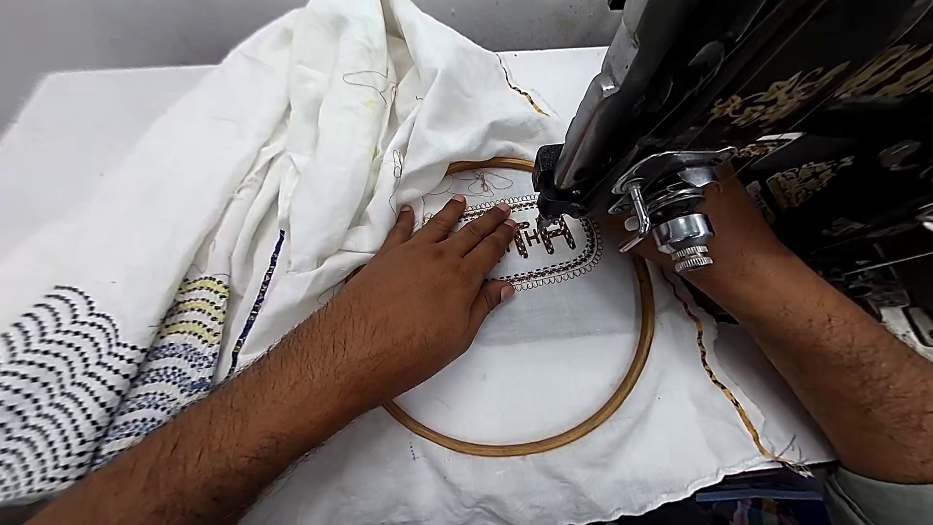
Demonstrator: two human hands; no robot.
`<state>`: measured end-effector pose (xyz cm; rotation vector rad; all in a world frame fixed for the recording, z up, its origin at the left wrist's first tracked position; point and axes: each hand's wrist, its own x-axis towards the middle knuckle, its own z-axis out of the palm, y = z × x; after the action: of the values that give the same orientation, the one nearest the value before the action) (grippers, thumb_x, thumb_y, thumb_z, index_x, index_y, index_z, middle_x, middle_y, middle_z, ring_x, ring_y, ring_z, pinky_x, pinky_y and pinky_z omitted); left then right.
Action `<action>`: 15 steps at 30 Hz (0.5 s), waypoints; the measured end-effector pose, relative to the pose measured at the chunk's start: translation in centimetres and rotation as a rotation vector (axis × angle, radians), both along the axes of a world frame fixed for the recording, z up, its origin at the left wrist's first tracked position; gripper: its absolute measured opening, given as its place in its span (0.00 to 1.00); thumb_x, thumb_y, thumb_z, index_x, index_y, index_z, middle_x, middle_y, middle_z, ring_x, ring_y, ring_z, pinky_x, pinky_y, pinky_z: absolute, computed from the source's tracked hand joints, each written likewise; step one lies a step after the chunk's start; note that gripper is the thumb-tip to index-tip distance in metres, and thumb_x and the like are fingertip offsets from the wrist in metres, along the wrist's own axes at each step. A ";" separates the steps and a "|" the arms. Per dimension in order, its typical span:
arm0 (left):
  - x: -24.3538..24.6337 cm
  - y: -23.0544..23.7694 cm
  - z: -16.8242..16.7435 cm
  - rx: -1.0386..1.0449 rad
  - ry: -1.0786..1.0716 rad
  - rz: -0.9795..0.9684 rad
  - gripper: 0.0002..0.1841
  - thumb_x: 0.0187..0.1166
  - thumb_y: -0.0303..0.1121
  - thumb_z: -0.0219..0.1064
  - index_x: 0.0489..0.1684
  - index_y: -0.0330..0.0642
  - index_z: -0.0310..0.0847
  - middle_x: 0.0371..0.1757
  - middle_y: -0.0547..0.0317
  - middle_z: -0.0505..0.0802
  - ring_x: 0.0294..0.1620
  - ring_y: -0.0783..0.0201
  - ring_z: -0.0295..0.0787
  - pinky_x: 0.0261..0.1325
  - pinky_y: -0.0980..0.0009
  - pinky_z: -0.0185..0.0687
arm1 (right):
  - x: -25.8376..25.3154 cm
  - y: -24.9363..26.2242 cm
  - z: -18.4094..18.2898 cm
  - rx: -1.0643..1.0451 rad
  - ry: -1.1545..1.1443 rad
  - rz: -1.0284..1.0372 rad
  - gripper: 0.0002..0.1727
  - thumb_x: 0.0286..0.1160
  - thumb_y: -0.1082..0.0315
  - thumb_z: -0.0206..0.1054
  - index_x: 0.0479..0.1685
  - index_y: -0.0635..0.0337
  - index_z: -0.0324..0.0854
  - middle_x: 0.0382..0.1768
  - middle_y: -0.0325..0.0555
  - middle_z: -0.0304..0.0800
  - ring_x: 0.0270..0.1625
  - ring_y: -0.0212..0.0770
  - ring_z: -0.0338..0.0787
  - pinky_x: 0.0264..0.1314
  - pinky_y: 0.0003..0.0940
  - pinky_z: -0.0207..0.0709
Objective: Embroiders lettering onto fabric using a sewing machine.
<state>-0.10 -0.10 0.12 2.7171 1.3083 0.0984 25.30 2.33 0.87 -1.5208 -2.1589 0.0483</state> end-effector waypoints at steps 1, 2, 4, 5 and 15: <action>0.0 0.0 0.0 -0.003 -0.002 -0.001 0.33 0.92 0.56 0.38 0.90 0.51 0.66 0.92 0.61 0.69 0.93 0.46 0.58 0.86 0.28 0.51 | -0.1 -0.1 0.0 -0.003 0.003 -0.008 0.12 0.74 0.67 0.69 0.41 0.72 0.84 0.39 0.66 0.88 0.48 0.61 0.89 0.50 0.56 0.76; 0.0 0.0 0.0 -0.003 -0.003 0.000 0.33 0.92 0.56 0.38 0.90 0.52 0.66 0.92 0.61 0.69 0.93 0.46 0.58 0.86 0.28 0.51 | -0.2 -0.2 0.1 -0.009 0.004 -0.015 0.13 0.74 0.67 0.69 0.42 0.73 0.84 0.40 0.67 0.88 0.49 0.63 0.89 0.52 0.58 0.76; 0.0 0.0 0.0 0.005 -0.002 0.003 0.33 0.92 0.57 0.38 0.90 0.52 0.66 0.92 0.62 0.69 0.93 0.46 0.58 0.86 0.28 0.51 | -0.1 0.1 -0.1 0.007 -0.004 -0.016 0.13 0.74 0.66 0.69 0.41 0.72 0.85 0.40 0.67 0.89 0.49 0.63 0.89 0.51 0.58 0.76; 0.0 -0.1 -0.1 0.010 -0.001 0.007 0.33 0.92 0.57 0.38 0.90 0.52 0.66 0.92 0.62 0.68 0.93 0.46 0.58 0.86 0.28 0.51 | -0.1 0.2 -0.2 0.007 -0.004 -0.012 0.14 0.73 0.65 0.69 0.41 0.72 0.85 0.40 0.67 0.89 0.49 0.63 0.89 0.51 0.59 0.76; -0.6 0.9 0.5 0.011 0.010 -0.054 0.28 0.94 0.49 0.43 0.89 0.55 0.68 0.91 0.63 0.70 0.92 0.44 0.59 0.85 0.25 0.48 | -0.4 -0.1 2.0 -0.169 -0.037 -0.050 0.13 0.74 0.67 0.72 0.36 0.73 0.84 0.37 0.66 0.88 0.46 0.61 0.88 0.49 0.60 0.75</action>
<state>-0.68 0.80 0.65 2.7637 1.2400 0.0871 24.91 2.19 2.89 -1.6808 -2.1914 0.1914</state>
